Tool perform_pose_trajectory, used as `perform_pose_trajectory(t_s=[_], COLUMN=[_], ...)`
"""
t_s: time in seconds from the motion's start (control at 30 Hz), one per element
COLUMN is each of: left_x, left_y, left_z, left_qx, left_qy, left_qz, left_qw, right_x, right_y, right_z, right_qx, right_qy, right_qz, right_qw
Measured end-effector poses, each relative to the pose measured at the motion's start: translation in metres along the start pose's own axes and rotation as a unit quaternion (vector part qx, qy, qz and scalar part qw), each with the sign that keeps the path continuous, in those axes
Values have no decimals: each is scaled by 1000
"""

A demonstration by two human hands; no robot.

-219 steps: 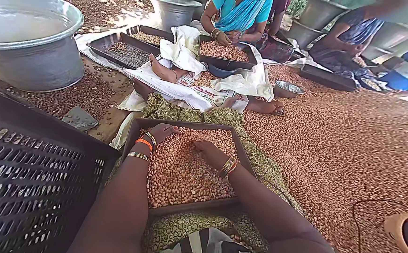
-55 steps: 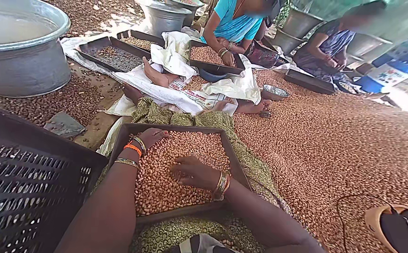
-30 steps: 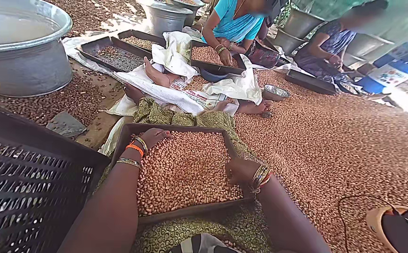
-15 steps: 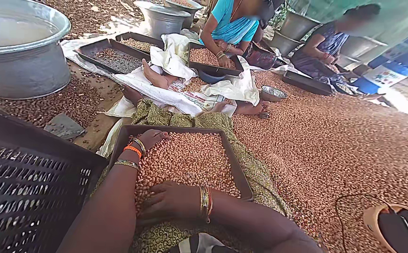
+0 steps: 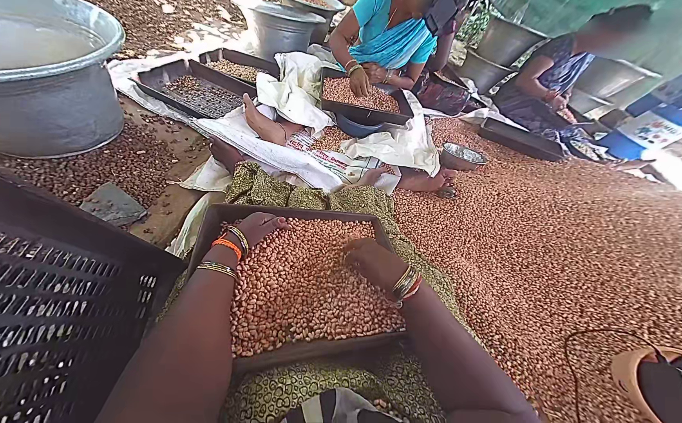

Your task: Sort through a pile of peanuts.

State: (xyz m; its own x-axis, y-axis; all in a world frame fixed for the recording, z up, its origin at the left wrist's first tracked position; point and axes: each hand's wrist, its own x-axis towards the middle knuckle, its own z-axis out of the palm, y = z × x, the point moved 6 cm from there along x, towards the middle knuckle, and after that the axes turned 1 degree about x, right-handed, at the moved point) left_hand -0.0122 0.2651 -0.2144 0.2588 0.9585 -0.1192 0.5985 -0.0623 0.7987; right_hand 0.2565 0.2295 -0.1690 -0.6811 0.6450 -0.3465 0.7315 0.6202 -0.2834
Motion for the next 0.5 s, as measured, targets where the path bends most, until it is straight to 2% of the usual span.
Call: perform_pose_trajectory(t_s=[0.03, 0.1, 0.2, 0.37, 0.43, 0.5], left_x=[-1, -2, -2, 0, 2, 3], left_y=[0, 0, 1, -6, -8, -12], left_z=[-1, 0, 0, 1, 0, 1], left_qx=[0, -2, 2, 5, 10, 3], left_qy=[1, 5, 9, 16, 12, 11], left_qz=[-3, -4, 4, 14, 16, 19], left_qw=[1000, 1000, 1000, 1000, 1000, 1000], right_x=[0, -7, -19, -8, 1, 5], right_y=[7, 10, -6, -38, -42, -35], right_z=[-8, -18, -16, 24, 31, 26], right_qx=[0, 19, 68, 94, 87, 72], right_qy=[23, 34, 0, -65, -34, 20], right_qz=[31, 23, -62, -200, -194, -151], right_qw=[999, 999, 996, 973, 976, 986])
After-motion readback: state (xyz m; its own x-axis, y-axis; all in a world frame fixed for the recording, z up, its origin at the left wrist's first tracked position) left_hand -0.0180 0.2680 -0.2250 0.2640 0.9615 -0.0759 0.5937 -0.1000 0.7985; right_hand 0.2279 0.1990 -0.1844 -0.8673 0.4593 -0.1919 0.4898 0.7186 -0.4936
